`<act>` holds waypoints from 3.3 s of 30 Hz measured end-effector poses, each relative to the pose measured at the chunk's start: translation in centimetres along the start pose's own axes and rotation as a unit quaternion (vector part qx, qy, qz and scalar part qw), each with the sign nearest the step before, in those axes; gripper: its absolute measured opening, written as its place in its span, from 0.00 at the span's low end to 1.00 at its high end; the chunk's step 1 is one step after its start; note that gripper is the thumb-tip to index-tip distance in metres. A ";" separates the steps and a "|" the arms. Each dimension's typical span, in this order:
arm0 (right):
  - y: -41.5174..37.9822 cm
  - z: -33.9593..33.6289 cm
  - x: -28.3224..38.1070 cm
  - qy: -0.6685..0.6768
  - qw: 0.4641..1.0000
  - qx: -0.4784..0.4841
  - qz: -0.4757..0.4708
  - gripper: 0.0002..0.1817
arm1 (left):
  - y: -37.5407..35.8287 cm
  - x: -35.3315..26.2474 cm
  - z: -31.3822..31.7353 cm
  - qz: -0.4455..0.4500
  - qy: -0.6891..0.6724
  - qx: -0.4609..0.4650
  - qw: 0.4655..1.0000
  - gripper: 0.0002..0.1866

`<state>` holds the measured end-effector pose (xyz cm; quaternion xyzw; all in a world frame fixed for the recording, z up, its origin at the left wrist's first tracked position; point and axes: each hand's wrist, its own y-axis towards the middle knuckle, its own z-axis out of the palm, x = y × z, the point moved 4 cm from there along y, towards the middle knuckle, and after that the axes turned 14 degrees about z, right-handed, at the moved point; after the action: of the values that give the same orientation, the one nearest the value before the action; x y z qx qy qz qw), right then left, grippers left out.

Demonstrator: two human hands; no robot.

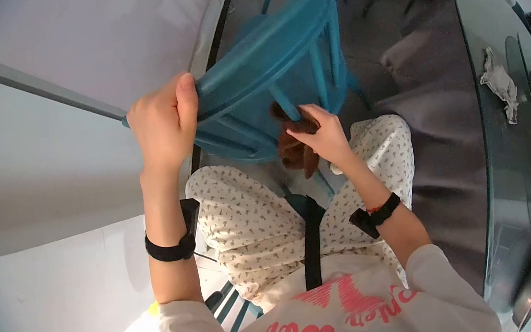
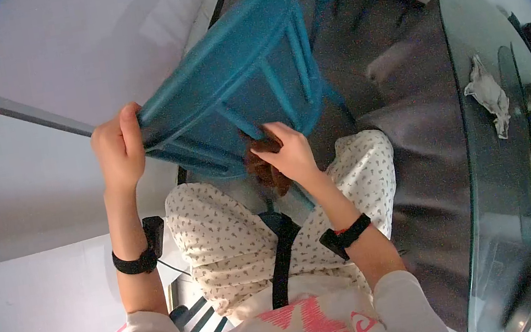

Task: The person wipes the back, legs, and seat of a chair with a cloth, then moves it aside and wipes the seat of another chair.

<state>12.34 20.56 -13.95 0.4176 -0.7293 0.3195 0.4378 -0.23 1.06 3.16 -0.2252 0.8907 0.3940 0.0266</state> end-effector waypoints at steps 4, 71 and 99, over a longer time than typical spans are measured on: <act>0.1 -0.7 5.9 0.076 0.989 -0.062 -0.108 0.20 | -0.2 -0.3 0.1 -0.008 -0.001 0.009 1.000 0.21; -3.7 -8.0 9.1 0.152 0.982 -0.075 0.080 0.08 | 0.0 2.5 -0.3 -0.069 -0.031 0.028 0.997 0.24; 2.2 -3.2 16.0 0.172 0.962 -0.127 -0.167 0.13 | 0.5 0.8 -0.7 -0.011 -0.043 0.040 0.998 0.20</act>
<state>7.33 18.94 1.62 0.4136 -0.5971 0.2139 0.6531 -1.06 0.55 3.75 -0.2168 0.9013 0.3668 0.0784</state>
